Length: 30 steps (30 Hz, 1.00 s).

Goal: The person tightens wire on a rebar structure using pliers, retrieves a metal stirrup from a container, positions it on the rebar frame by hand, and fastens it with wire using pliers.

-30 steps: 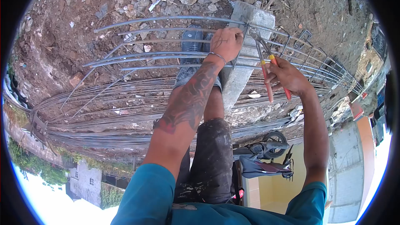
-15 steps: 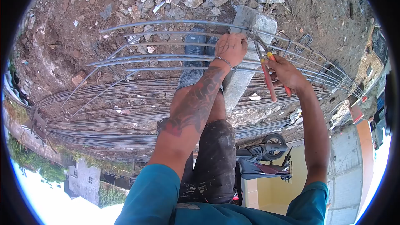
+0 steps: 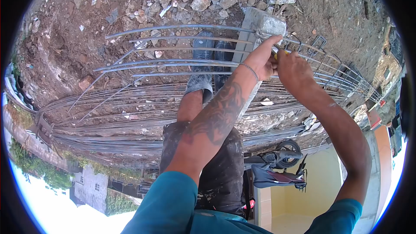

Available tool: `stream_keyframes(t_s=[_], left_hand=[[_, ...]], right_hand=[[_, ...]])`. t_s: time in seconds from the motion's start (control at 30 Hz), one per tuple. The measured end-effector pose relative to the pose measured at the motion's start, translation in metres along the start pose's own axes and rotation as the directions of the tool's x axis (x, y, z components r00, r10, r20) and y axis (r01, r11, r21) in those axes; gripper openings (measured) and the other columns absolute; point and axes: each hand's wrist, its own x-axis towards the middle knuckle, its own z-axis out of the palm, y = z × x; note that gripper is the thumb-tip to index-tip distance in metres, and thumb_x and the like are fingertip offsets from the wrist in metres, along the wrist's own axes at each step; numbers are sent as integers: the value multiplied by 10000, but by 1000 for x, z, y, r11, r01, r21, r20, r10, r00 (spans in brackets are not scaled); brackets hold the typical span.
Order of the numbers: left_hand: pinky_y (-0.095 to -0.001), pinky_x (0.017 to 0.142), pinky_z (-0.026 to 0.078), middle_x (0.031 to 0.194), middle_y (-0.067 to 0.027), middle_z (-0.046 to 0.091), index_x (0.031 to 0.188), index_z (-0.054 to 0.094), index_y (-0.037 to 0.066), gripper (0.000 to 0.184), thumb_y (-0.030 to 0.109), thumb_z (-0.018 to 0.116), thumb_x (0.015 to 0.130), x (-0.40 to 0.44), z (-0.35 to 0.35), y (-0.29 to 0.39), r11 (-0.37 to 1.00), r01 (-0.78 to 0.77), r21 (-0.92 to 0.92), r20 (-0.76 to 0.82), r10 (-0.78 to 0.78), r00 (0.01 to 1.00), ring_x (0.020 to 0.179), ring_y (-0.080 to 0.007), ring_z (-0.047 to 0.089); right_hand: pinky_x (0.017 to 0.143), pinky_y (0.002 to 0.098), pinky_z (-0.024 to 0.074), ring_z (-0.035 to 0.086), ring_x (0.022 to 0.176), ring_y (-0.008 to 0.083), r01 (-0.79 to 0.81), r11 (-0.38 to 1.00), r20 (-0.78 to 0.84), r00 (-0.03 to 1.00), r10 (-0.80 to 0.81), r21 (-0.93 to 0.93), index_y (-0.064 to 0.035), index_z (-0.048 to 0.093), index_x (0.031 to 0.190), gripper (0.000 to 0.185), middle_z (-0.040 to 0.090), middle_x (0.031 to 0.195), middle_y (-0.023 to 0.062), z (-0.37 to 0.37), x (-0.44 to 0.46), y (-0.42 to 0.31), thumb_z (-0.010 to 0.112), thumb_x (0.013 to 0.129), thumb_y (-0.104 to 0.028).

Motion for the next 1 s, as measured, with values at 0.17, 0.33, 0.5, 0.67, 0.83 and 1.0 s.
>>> stream_keyframes(t_s=[0.17, 0.33, 0.5, 0.67, 0.83, 1.0], left_hand=[[-406, 629, 530, 635, -87, 547, 739, 495, 73, 331, 324, 517, 953, 90, -1, -8, 865, -227, -448, -94, 207, 974, 624, -235, 572], [-294, 541, 486, 553, 33, 480, 657, 472, 142, 338, 329, 595, 912, 62, 13, -17, 793, -320, -518, -111, 308, 945, 547, -140, 535], [-298, 572, 489, 596, 10, 479, 750, 506, 99, 354, 408, 587, 904, 61, 22, -12, 651, -165, -741, 56, 305, 951, 577, -159, 551], [-340, 610, 532, 597, -55, 485, 740, 476, 44, 404, 396, 542, 927, 62, 42, 8, 583, -209, -785, -179, 110, 978, 559, -223, 528], [-252, 523, 508, 588, 48, 443, 690, 440, 140, 349, 341, 637, 895, 62, 38, -16, 423, -288, -859, -84, 439, 895, 503, -90, 465], [-266, 569, 520, 660, 37, 470, 771, 453, 137, 302, 285, 705, 848, 64, 26, -29, 558, -296, -775, 12, 482, 876, 560, -86, 490]], right_hand=[[684, 407, 561, 669, 833, 287, 15, 999, -79, 997, -11, 50, 57, 486, 1121, 373, 597, 1059, 223, -31, -13, 6, 608, 857, -177], [648, 404, 555, 662, 787, 257, -357, 669, 416, 906, 78, 652, 77, 481, 1053, 366, 615, 932, 184, -50, -15, 44, 631, 860, -195], [631, 373, 571, 682, 728, 246, 59, 998, -84, 995, -61, -23, 16, 516, 990, 197, 644, 817, 148, 0, -11, 59, 601, 856, -100], [652, 314, 556, 671, 832, 240, -91, 863, -198, 980, -10, -497, -8, 573, 977, 203, 636, 891, 121, -38, -2, 34, 621, 836, -146], [602, 321, 567, 665, 728, 209, -51, 976, 213, 977, 5, 214, 50, 536, 1026, 343, 630, 818, 108, -70, 0, 60, 665, 803, -176], [580, 351, 582, 679, 659, 197, -389, 610, 506, 862, -23, 690, 52, 501, 1107, 361, 647, 748, 117, -43, -7, 64, 650, 817, -103]])
